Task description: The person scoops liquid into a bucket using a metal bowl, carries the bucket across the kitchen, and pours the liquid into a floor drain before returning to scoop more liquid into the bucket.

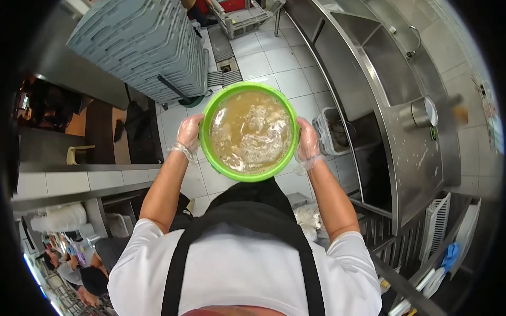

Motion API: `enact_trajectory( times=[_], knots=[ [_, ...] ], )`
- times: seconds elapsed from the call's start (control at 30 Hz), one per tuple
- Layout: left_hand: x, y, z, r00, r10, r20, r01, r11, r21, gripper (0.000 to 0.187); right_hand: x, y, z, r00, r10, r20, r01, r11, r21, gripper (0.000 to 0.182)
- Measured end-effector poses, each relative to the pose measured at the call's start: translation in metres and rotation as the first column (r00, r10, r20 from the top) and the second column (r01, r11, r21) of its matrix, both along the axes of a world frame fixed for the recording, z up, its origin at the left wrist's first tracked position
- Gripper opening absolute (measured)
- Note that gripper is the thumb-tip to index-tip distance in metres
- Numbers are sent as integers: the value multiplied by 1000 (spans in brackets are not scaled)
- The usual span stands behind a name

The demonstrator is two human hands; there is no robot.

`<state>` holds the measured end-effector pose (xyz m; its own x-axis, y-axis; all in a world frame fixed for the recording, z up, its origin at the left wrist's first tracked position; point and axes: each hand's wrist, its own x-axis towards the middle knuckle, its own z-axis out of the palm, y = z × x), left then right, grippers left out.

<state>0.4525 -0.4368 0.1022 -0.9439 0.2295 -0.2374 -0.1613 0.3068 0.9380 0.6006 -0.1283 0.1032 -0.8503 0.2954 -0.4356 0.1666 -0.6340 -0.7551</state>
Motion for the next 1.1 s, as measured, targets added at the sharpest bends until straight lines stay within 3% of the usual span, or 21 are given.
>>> enact_trajectory(
  times=[0.07, 0.17, 0.2, 0.3, 0.4, 0.43, 0.47, 0.5, 0.53, 0.6, 0.63, 0.73, 0.77, 0.8, 0.87, 0.93, 1.0, 1.03, 1.1],
  knots=[
    [-33, 27, 11, 961, 138, 238, -167, 980, 104, 25, -44, 24, -16, 999, -24, 39, 23, 999, 34, 29],
    [-95, 52, -16, 986, 126, 105, -126, 992, -5, 27, -107, 58, -35, 999, -9, 52, 1, 990, 142, 28],
    [-110, 70, -7, 963, 185, 194, -194, 981, 27, 31, -131, 68, -36, 995, -2, 101, -13, 989, 145, 29],
    [-170, 97, -50, 961, 192, 201, -201, 979, 27, 33, -195, 96, -48, 982, 33, 185, -63, 985, 159, 31],
    [-228, 120, -66, 990, 58, 126, -35, 983, -182, 31, -258, 128, -85, 954, 64, 294, -149, 949, 278, 36],
    [-254, 127, -100, 958, 156, 241, -131, 984, -119, 35, -275, 135, -103, 952, 54, 300, -142, 949, 280, 36],
    [-273, 128, -138, 998, 47, 38, -37, 973, -229, 35, -294, 142, -118, 939, 36, 342, -142, 947, 290, 38],
    [-295, 137, -144, 984, -78, -162, 19, 940, -342, 36, -324, 146, -112, 926, 22, 377, -148, 940, 308, 39],
    [-310, 144, -150, 987, -154, -43, 125, 912, -390, 34, -339, 146, -106, 891, -3, 453, -133, 954, 267, 42],
    [-345, 157, -190, 949, -294, -116, 188, 820, -541, 32, -376, 160, -139, 906, -5, 424, -121, 955, 271, 42],
    [-363, 162, -211, 900, -387, -201, 182, 752, -634, 28, -397, 166, -150, 860, 2, 510, -181, 936, 303, 41],
    [-410, 180, -282, 947, -321, -12, 231, 705, -671, 17, -451, 199, -241, 851, 65, 521, -269, 906, 326, 43],
    [-422, 187, -306, 965, -254, 68, 229, 682, -695, 16, -458, 217, -284, 867, 171, 468, -403, 792, 459, 47],
    [-429, 187, -330, 973, -176, 150, 230, 654, -720, 14, -469, 223, -307, 843, 177, 509, -420, 807, 415, 48],
    [-455, 189, -376, 951, -271, 147, 286, 597, -750, 18, -511, 230, -340, 785, 214, 581, -495, 781, 380, 49],
    [-474, 193, -420, 950, -287, 126, 275, 566, -777, 18, -543, 241, -384, 755, 286, 590, -566, 739, 365, 50],
    [-497, 199, -466, 954, -257, 156, 275, 538, -797, 16, -565, 258, -463, 709, 336, 621, -607, 738, 295, 45],
    [-501, 198, -489, 954, -245, 171, 277, 509, -815, 15, -571, 263, -488, 688, 340, 641, -595, 770, 230, 41],
    [-508, 196, -528, 947, -254, 199, 296, 439, -848, 16, -595, 271, -516, 654, 385, 652, -655, 719, 233, 40]
  ],
)
